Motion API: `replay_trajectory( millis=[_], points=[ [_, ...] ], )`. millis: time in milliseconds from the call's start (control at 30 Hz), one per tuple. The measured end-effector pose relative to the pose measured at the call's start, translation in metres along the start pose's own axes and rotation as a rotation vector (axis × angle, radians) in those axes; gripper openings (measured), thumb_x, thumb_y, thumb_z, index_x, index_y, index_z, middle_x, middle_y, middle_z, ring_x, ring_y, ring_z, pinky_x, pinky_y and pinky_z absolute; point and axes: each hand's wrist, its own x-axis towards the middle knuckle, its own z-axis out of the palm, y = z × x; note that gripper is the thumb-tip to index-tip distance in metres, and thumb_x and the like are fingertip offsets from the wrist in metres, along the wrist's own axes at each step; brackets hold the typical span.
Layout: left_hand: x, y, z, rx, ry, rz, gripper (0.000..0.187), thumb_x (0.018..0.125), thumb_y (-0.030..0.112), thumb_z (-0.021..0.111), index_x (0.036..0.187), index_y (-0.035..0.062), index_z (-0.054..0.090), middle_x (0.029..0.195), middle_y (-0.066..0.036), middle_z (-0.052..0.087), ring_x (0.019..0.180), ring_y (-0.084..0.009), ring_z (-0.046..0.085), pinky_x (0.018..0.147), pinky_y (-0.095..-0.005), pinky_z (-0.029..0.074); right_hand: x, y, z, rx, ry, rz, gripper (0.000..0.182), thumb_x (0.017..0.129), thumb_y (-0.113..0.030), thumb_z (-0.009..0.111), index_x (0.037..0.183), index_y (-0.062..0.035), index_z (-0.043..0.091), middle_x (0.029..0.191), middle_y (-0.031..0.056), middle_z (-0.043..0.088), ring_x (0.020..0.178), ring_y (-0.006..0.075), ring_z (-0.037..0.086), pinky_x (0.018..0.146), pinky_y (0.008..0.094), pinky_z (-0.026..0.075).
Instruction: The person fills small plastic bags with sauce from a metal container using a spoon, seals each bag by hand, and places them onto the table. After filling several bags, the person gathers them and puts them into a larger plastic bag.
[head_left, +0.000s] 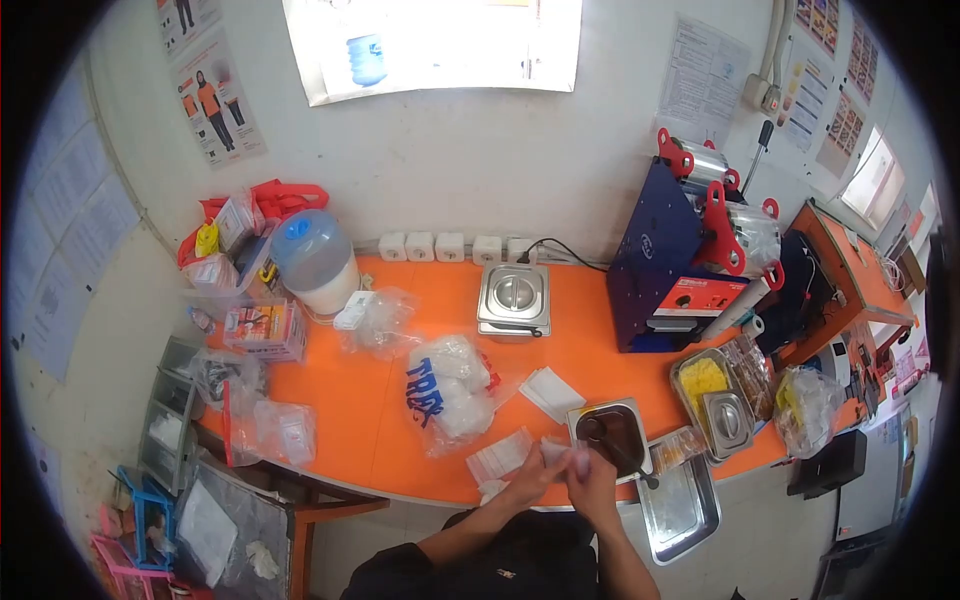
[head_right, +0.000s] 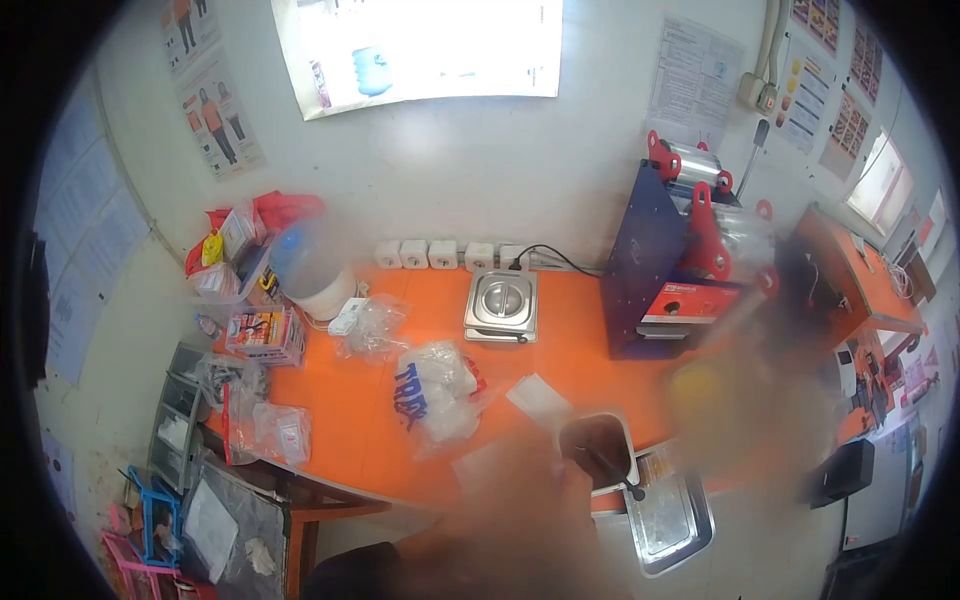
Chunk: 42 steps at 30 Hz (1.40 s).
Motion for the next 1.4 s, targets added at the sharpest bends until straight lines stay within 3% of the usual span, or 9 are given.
replay_trajectory(
  millis=[300, 467, 600, 867, 933, 1067, 1167, 1267, 1400],
  points=[
    [0.002, 0.009, 0.001, -0.212, -0.089, -0.140, 0.039, 0.105, 0.044, 0.052, 0.118, 0.0075, 0.054, 0.105, -0.004, 0.059, 0.098, -0.0120, 0.060, 0.086, -0.0328, 0.054, 0.001, -0.015, -0.023, 0.499, -0.191, 0.424, 0.020, 0.089, -0.003, 0.073, 0.106, 0.0018, 0.065, 0.089, 0.0061, 0.070, 0.077, 0.0117, 0.066, 0.070, 0.0266, 0.055],
    [0.011, -0.014, -0.015, -0.149, -0.247, -0.028, 0.049, 0.097, 0.045, 0.065, 0.124, 0.0049, 0.055, 0.111, -0.004, 0.061, 0.102, -0.0138, 0.062, 0.090, -0.0332, 0.054, -0.009, 0.015, -0.020, 0.993, -0.243, 0.576, 0.039, 0.088, 0.002, 0.074, 0.122, 0.0047, 0.054, 0.102, 0.0111, 0.071, 0.090, 0.0158, 0.070, 0.082, 0.0301, 0.058],
    [-0.002, 0.016, 0.001, 0.017, -0.386, 0.019, 0.056, 0.091, 0.037, 0.077, 0.129, 0.0027, 0.056, 0.117, -0.005, 0.062, 0.110, -0.0147, 0.061, 0.093, -0.0321, 0.052, -0.005, -0.017, -0.028, 0.632, -0.289, 0.495, 0.050, 0.085, 0.003, 0.075, 0.126, 0.0025, 0.046, 0.106, 0.0129, 0.068, 0.097, 0.0188, 0.070, 0.084, 0.0328, 0.059],
    [-0.003, 0.000, -0.002, -0.152, -0.301, -0.052, 0.037, 0.105, 0.033, 0.054, 0.127, 0.0031, 0.058, 0.111, -0.006, 0.062, 0.103, -0.0142, 0.062, 0.085, -0.0274, 0.054, -0.010, -0.012, -0.018, 0.153, -0.098, 0.403, 0.071, 0.068, -0.005, 0.092, 0.121, -0.0002, 0.045, 0.117, 0.0165, 0.060, 0.097, 0.0213, 0.068, 0.081, 0.0318, 0.058],
    [-0.014, 0.037, 0.019, -0.239, -0.196, -0.204, 0.039, 0.104, 0.039, 0.055, 0.124, 0.0042, 0.057, 0.100, -0.004, 0.058, 0.091, -0.0136, 0.060, 0.078, -0.0277, 0.054, -0.016, 0.016, -0.016, -0.486, 0.052, -0.034, 0.065, 0.069, -0.010, 0.091, 0.120, -0.0006, 0.052, 0.118, 0.0171, 0.058, 0.106, 0.0279, 0.065, 0.084, 0.0342, 0.057],
    [-0.002, 0.010, -0.005, -0.127, -0.243, -0.319, 0.046, 0.103, 0.047, 0.055, 0.122, 0.0063, 0.053, 0.092, -0.002, 0.052, 0.078, -0.0106, 0.054, 0.063, -0.0229, 0.051, 0.015, -0.050, -0.057, -0.210, -0.006, -0.186, 0.056, 0.073, -0.017, 0.089, 0.119, -0.0019, 0.060, 0.124, 0.0167, 0.056, 0.112, 0.0326, 0.061, 0.089, 0.0378, 0.053],
    [-0.010, 0.018, -0.009, 0.081, -0.652, -0.521, 0.064, 0.094, 0.072, 0.046, 0.118, 0.0121, 0.047, 0.083, 0.001, 0.046, 0.062, -0.0027, 0.044, 0.045, -0.0138, 0.033, 0.023, -0.043, -0.074, -0.139, -0.570, -0.354, 0.044, 0.079, -0.008, 0.082, 0.120, -0.0062, 0.066, 0.106, 0.0132, 0.065, 0.104, 0.0290, 0.065, 0.083, 0.0349, 0.055],
    [-0.008, 0.008, -0.014, 0.053, -0.724, -0.583, 0.071, 0.091, 0.079, 0.036, 0.116, 0.0139, 0.048, 0.081, 0.001, 0.047, 0.059, -0.0020, 0.043, 0.044, -0.0138, 0.035, 0.012, -0.039, -0.069, 0.083, -0.655, -0.073, 0.040, 0.080, -0.006, 0.080, 0.117, -0.0066, 0.067, 0.099, 0.0129, 0.067, 0.095, 0.0306, 0.068, 0.079, 0.0342, 0.055],
    [-0.010, 0.040, 0.005, 0.076, -0.495, -0.784, 0.080, 0.090, 0.084, 0.025, 0.121, 0.0140, 0.047, 0.083, -0.001, 0.052, 0.057, -0.0045, 0.046, 0.042, -0.0157, 0.036, 0.005, -0.036, -0.064, 0.062, -0.611, -0.140, 0.035, 0.081, -0.007, 0.080, 0.114, -0.0065, 0.068, 0.102, 0.0129, 0.068, 0.089, 0.0320, 0.069, 0.077, 0.0356, 0.055]
  ],
)
